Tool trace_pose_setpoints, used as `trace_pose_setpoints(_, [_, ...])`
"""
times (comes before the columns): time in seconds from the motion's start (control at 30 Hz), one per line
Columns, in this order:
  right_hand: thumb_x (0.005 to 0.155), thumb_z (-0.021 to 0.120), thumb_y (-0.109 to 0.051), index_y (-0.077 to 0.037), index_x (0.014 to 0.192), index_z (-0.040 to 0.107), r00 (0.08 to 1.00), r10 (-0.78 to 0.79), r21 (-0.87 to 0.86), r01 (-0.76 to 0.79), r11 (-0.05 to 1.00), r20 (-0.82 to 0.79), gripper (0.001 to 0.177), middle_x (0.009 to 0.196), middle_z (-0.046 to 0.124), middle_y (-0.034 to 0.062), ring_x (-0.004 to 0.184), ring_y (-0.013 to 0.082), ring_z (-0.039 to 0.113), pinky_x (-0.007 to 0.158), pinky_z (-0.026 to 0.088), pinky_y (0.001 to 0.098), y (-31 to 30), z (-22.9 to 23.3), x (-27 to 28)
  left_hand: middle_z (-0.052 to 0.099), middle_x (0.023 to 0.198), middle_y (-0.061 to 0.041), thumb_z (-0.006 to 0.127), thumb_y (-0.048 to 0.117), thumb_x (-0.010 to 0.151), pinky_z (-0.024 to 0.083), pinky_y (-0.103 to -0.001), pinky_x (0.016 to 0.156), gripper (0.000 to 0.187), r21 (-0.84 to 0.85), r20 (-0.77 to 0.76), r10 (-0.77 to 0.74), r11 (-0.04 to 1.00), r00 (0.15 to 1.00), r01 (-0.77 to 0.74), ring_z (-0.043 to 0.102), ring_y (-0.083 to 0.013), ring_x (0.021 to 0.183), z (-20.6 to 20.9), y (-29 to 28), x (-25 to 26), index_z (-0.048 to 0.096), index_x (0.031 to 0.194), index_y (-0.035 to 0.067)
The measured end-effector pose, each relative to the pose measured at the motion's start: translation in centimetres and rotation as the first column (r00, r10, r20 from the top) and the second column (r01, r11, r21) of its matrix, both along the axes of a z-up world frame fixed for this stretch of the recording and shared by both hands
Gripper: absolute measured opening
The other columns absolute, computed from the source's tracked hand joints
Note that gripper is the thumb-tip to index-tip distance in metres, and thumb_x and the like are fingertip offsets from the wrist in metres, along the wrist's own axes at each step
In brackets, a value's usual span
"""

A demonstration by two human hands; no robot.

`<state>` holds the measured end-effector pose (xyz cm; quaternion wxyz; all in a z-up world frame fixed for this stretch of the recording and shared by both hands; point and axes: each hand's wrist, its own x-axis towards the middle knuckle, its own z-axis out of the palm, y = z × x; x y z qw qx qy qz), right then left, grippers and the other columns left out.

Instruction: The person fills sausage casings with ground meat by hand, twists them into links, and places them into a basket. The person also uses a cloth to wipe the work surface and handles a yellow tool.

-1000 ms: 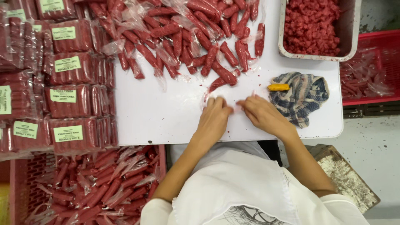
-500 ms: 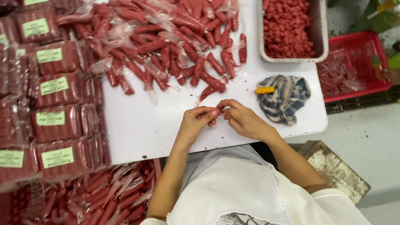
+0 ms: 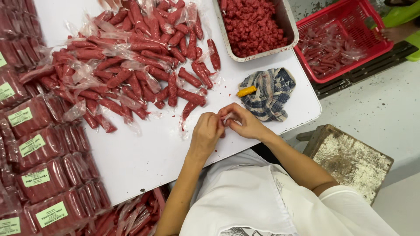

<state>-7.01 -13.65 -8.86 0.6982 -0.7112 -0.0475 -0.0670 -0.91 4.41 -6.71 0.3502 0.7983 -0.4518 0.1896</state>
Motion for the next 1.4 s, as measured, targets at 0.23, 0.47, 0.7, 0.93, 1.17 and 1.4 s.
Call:
trace_pose_setpoints(0.23, [0.093,0.065,0.003,-0.001,0.113,0.067,0.983,0.165,-0.22,-0.143,0.965,0.084,0.021,0.1,0.064,0.0137,0.083,0.0226,0.068,0.071,0.061,0.0357,2.4,1.7,2.7,0.062,0.082,-0.009,0.067,-0.007,0.084,0.057,-0.034,0.067,0.018,-0.228,-0.355,0.078,0.959,0.932,-0.167,0.067,-0.028,0.072,0.9,2.3,-1.4,0.055,0.088,0.006])
trace_pose_setpoints(0.47, [0.101,0.059,0.001,-0.001,0.114,0.071,0.978,0.206,-0.196,-0.198,0.96,0.022,0.019,0.081,0.07,0.0131,0.059,0.0197,0.071,0.056,0.059,0.0346,4.1,1.7,3.4,0.07,0.088,-0.013,0.065,-0.007,0.092,0.059,-0.037,0.072,0.012,-0.355,-0.452,0.168,0.867,0.876,-0.35,0.072,-0.033,0.08,0.1,3.5,-2.5,0.061,0.096,0.003])
trace_pose_setpoints(0.7, [0.094,0.069,0.0,-0.006,0.113,0.074,0.975,0.18,-0.58,-0.07,0.812,0.133,0.02,0.079,0.066,0.0123,0.062,0.0283,0.067,0.057,0.053,0.0383,3.1,2.0,3.1,0.066,0.079,-0.011,0.056,-0.002,0.099,0.058,-0.035,0.07,0.009,-0.289,-0.344,0.229,0.897,0.911,-0.334,0.07,-0.0302,0.076,-0.7,2.5,-2.2,0.061,0.099,0.006])
trace_pose_setpoints(0.93, [0.097,0.062,-0.007,-0.009,0.098,0.068,0.93,-0.212,0.017,0.228,0.974,-0.3,0.006,0.071,0.057,-0.0013,0.052,0.0075,0.051,0.046,0.045,0.0207,3.5,-3.3,1.6,0.066,0.088,-0.005,0.063,0.008,0.093,0.059,-0.031,0.076,0.008,-0.253,-0.141,0.084,0.96,0.986,-0.118,0.068,-0.0231,0.083,-0.6,0.6,-2.8,0.067,0.101,0.008])
trace_pose_setpoints(1.17, [0.106,0.065,-0.008,-0.003,0.106,0.066,0.949,-0.3,-0.13,0.287,0.949,-0.1,0.005,0.079,0.067,0.0104,0.065,0.0157,0.062,0.057,0.052,0.0276,2.1,-1.7,0.1,0.054,0.08,-0.008,0.062,0.01,0.098,0.054,-0.035,0.062,0.005,-0.249,-0.515,0.129,0.924,0.848,-0.292,0.064,-0.0271,0.073,-0.9,-1.8,-3.8,0.059,0.096,0.007])
trace_pose_setpoints(1.4, [0.11,0.051,0.0,-0.008,0.108,0.052,0.924,-0.329,0.211,0.367,0.906,-0.194,0.008,0.078,0.063,0.0091,0.055,0.0137,0.059,0.05,0.053,0.023,2.2,0.7,3.3,0.061,0.086,-0.015,0.057,0.021,0.104,0.055,-0.05,0.071,0.016,-0.15,-0.645,0.066,0.966,0.761,-0.212,0.066,-0.0415,0.083,-2.6,0.1,-4.4,0.065,0.104,0.007])
